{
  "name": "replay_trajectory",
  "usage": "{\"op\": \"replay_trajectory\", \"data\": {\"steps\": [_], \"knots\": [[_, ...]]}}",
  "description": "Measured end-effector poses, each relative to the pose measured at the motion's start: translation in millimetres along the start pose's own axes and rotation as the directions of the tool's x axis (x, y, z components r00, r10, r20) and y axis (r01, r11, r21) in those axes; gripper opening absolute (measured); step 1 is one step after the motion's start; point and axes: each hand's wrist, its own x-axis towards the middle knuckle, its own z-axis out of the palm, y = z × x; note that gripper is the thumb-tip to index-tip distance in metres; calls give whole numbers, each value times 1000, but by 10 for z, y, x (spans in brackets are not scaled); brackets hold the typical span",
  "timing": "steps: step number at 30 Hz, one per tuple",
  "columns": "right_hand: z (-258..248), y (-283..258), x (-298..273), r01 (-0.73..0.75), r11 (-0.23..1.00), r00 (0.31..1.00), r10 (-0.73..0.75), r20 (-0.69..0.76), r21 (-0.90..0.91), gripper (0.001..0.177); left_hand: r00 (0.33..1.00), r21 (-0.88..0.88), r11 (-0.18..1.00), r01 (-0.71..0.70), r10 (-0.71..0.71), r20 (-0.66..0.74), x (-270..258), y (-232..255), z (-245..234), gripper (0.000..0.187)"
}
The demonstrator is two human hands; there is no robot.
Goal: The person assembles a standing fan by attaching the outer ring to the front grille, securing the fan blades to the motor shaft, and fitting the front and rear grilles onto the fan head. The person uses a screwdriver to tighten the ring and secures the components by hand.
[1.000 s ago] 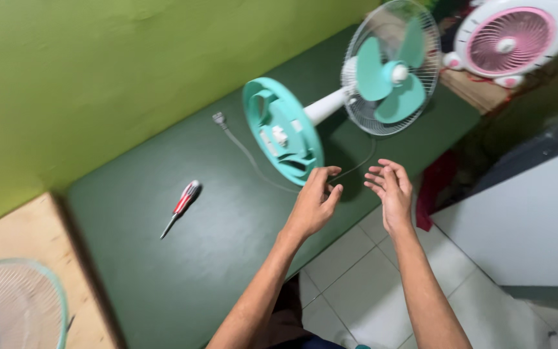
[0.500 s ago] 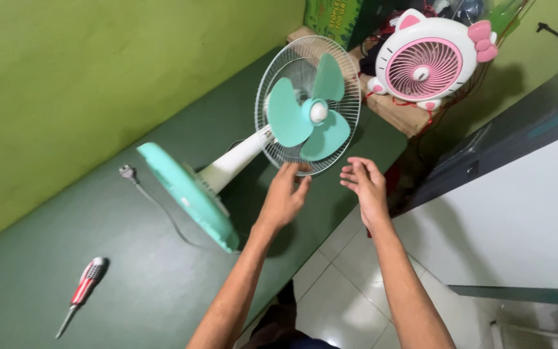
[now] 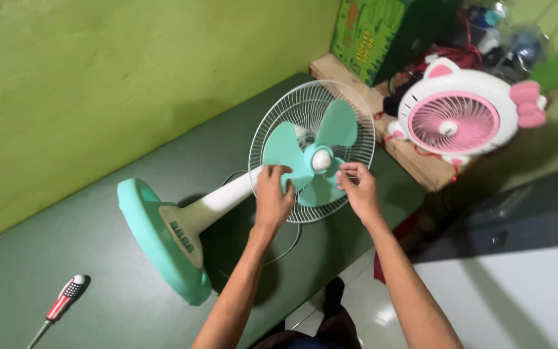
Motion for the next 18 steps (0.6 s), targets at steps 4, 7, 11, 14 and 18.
{"op": "replay_trajectory", "data": {"steps": [4,7,11,14,18], "knots": [[-22,9,377,141,955,986,-111,126,-261,31,983,205,970,128,-97,-153,72,-165,43,27],[-11,-170,619,283,891,935,-173,311,-355,37,951,257,953,159,-78,-299,190,-233,133,28],[-68,-351,752,471,789,812,-212,544,-394,41,913,283,935,213,-87,-399,120,-405,347,34],[-91,-433,832,605,689,718,-256,647,-399,48,901,214,937,278,-176,-397,137,-567,452,27],[-136,-387,948,666,657,654,-287,700,-353,43,872,-24,904,426,-417,-257,147,-720,434,29]]}}
